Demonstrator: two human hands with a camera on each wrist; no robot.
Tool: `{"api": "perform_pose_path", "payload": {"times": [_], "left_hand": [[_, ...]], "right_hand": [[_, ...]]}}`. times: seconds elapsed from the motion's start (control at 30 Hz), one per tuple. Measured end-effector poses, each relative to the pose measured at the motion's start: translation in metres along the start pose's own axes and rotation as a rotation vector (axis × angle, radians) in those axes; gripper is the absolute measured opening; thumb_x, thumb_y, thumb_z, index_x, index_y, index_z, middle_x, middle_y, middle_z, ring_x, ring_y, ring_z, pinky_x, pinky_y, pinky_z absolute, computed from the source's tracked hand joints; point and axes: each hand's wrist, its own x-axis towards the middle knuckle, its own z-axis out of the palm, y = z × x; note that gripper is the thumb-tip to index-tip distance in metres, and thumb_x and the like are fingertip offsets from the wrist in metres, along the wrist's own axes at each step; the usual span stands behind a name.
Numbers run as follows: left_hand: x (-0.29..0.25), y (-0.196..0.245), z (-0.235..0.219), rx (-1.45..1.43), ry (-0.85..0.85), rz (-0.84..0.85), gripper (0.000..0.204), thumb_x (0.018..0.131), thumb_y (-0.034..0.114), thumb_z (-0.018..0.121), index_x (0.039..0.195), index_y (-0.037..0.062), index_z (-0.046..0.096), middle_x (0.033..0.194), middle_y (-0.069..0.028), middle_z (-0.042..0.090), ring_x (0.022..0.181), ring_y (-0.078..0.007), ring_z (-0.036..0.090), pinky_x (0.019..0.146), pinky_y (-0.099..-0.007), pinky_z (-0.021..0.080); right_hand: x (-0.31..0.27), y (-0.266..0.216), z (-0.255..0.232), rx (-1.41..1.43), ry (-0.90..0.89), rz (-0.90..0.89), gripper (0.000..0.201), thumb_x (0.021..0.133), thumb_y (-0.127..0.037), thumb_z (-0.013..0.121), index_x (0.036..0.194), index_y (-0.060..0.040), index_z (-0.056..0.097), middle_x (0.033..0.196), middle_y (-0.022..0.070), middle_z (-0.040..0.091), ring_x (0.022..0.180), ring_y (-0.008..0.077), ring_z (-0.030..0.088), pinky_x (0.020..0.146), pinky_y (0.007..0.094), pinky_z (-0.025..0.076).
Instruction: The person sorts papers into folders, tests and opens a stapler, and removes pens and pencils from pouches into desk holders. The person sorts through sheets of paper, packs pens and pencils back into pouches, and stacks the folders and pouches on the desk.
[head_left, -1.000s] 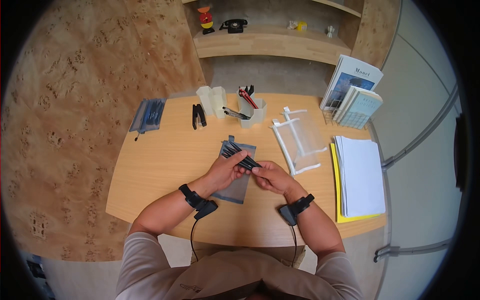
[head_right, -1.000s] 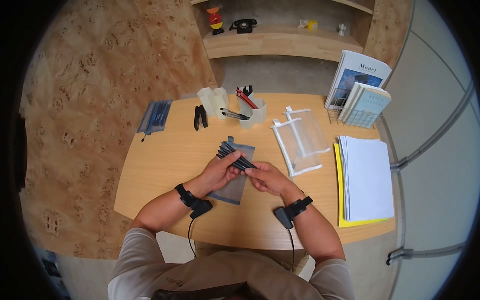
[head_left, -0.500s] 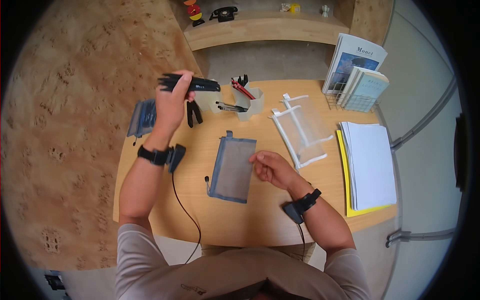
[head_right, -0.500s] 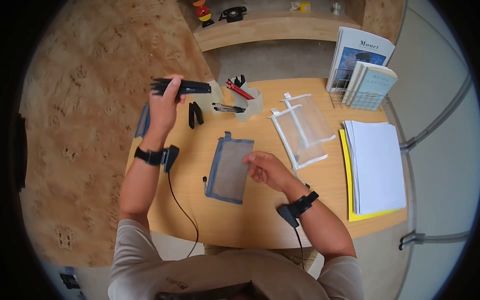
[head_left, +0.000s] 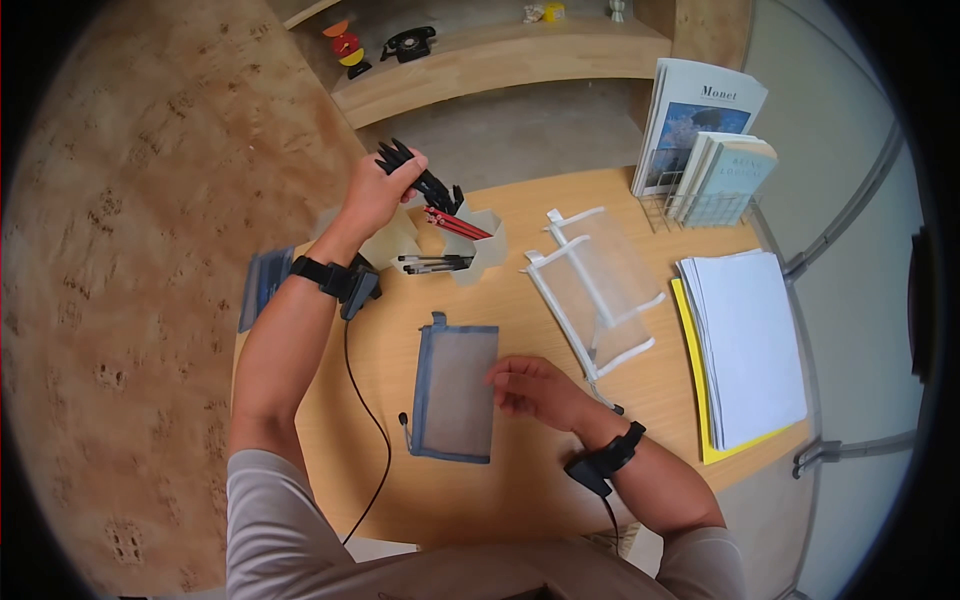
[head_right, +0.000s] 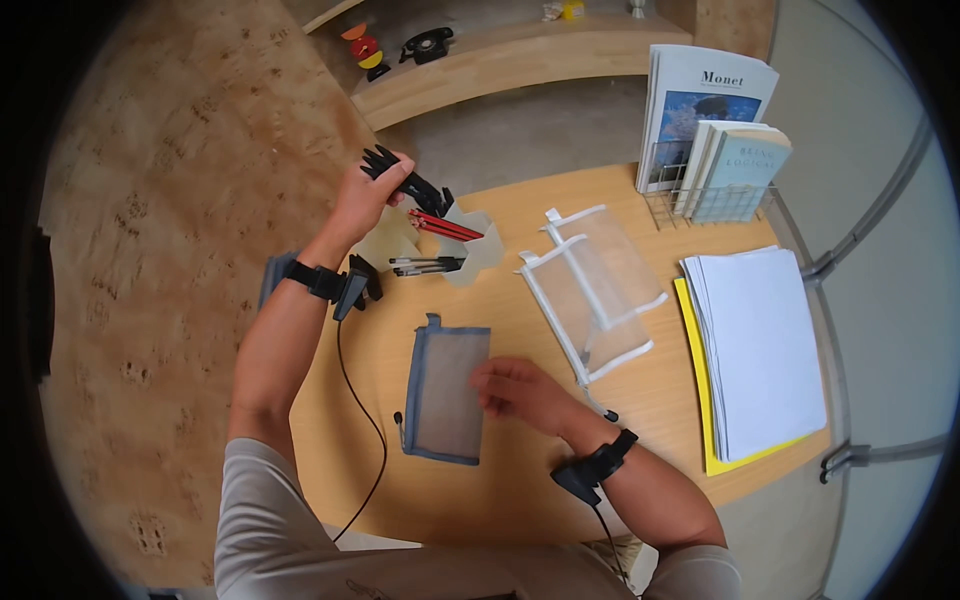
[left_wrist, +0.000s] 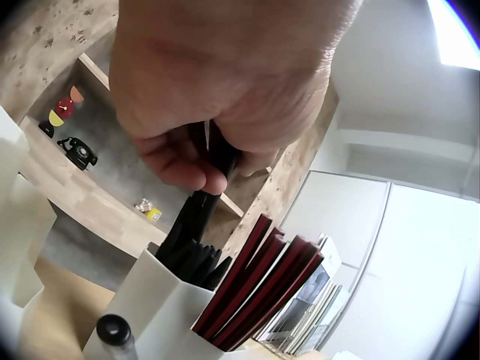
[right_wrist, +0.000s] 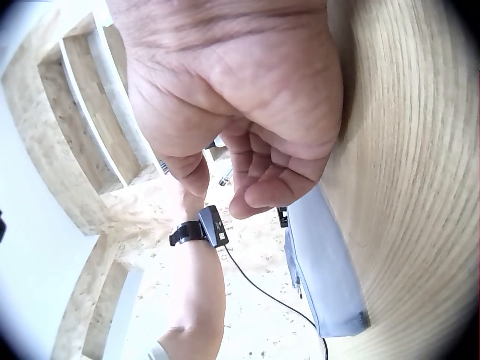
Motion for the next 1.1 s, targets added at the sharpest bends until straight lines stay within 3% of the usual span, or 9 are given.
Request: {"api": "perform_pose_path", "payload": {"times": [0.4,0.47,0.6,0.67,0.8,0.87,0.9,0.97,1.1], "left_hand": [[0.016,-0.002,-0.007,0.145,-0.260,-0.124,0.024,0.096,0.027,0.071,0.102,0.0034,0.071,0.075,0.0028,0.062,0.064,-0.0061,0.055,0.058,-0.0244,0.045],[0.012,0.004,-0.003,0.288,-0.434,-0.144,0.028,0.096,0.031,0.071,0.107,0.0056,0.072,0.082,0.0022,0.065,0.074,-0.0066,0.058,0.065,-0.0257,0.047],[0.015,-0.009,0.000,0.271,-0.363,-0.117,0.032,0.097,0.032,0.069,0.114,0.0056,0.071,0.090,0.0000,0.067,0.086,-0.0107,0.060,0.079,-0.0294,0.050],[0.022,-0.018,-0.001,0.269,-0.246,0.161,0.035,0.102,0.033,0.062,0.121,0.0047,0.069,0.103,-0.0064,0.068,0.100,-0.0155,0.061,0.093,-0.0323,0.049],[0.016,-0.013,0.000,0.351,-0.330,0.107,0.040,0.106,0.035,0.054,0.128,0.0031,0.066,0.115,-0.0100,0.068,0.111,-0.0186,0.060,0.101,-0.0345,0.046],[0.016,-0.017,0.000,0.368,-0.507,-0.063,0.044,0.108,0.039,0.049,0.130,0.0037,0.065,0.125,-0.0101,0.066,0.118,-0.0190,0.058,0.104,-0.0342,0.044],[0.016,-0.020,0.001,0.367,-0.508,-0.062,0.044,0.108,0.039,0.049,0.130,0.0037,0.065,0.125,-0.0101,0.066,0.118,-0.0190,0.058,0.104,-0.0342,0.044],[0.017,-0.025,0.006,0.155,-0.265,0.059,0.046,0.108,0.040,0.047,0.132,0.0040,0.064,0.128,-0.0087,0.066,0.120,-0.0202,0.058,0.106,-0.0344,0.043],[0.019,-0.016,-0.003,0.233,-0.364,0.119,0.047,0.109,0.040,0.046,0.136,0.0043,0.061,0.129,-0.0097,0.066,0.121,-0.0210,0.058,0.108,-0.0350,0.041]], "right_hand": [[-0.001,-0.002,0.003,-0.036,-0.038,-0.004,0.017,0.104,-0.025,0.062,0.112,-0.0106,0.067,0.088,-0.0020,0.067,0.078,0.0081,0.062,0.070,0.0238,0.048],[-0.001,-0.001,0.002,-0.043,-0.042,-0.015,0.017,0.104,-0.025,0.062,0.112,-0.0104,0.067,0.089,-0.0019,0.067,0.078,0.0081,0.062,0.069,0.0239,0.048],[-0.002,0.001,0.003,-0.042,-0.021,-0.033,0.020,0.103,-0.029,0.063,0.105,-0.0103,0.069,0.086,-0.0021,0.066,0.077,0.0083,0.063,0.070,0.0245,0.050],[-0.002,0.002,0.002,-0.041,-0.031,-0.041,0.020,0.103,-0.029,0.063,0.105,-0.0100,0.069,0.086,-0.0018,0.066,0.077,0.0084,0.063,0.070,0.0246,0.050],[-0.002,-0.001,0.004,-0.033,-0.040,-0.040,0.020,0.103,-0.028,0.063,0.106,-0.0089,0.068,0.086,-0.0013,0.065,0.077,0.0087,0.062,0.071,0.0248,0.051],[-0.002,-0.002,0.005,-0.041,-0.040,-0.038,0.020,0.103,-0.028,0.063,0.106,-0.0088,0.068,0.086,-0.0012,0.065,0.077,0.0088,0.062,0.071,0.0248,0.051],[-0.003,-0.003,0.004,-0.048,-0.038,-0.036,0.020,0.103,-0.027,0.062,0.106,-0.0086,0.068,0.086,-0.0011,0.065,0.077,0.0089,0.062,0.071,0.0249,0.050],[-0.002,0.000,0.003,-0.041,-0.034,-0.044,0.019,0.103,-0.027,0.062,0.106,-0.0086,0.068,0.087,-0.0010,0.065,0.077,0.0090,0.062,0.070,0.0249,0.050],[-0.001,0.000,0.004,-0.044,-0.047,-0.027,0.019,0.104,-0.027,0.062,0.107,-0.0089,0.067,0.088,-0.0009,0.066,0.078,0.0093,0.063,0.071,0.0252,0.051]]}}
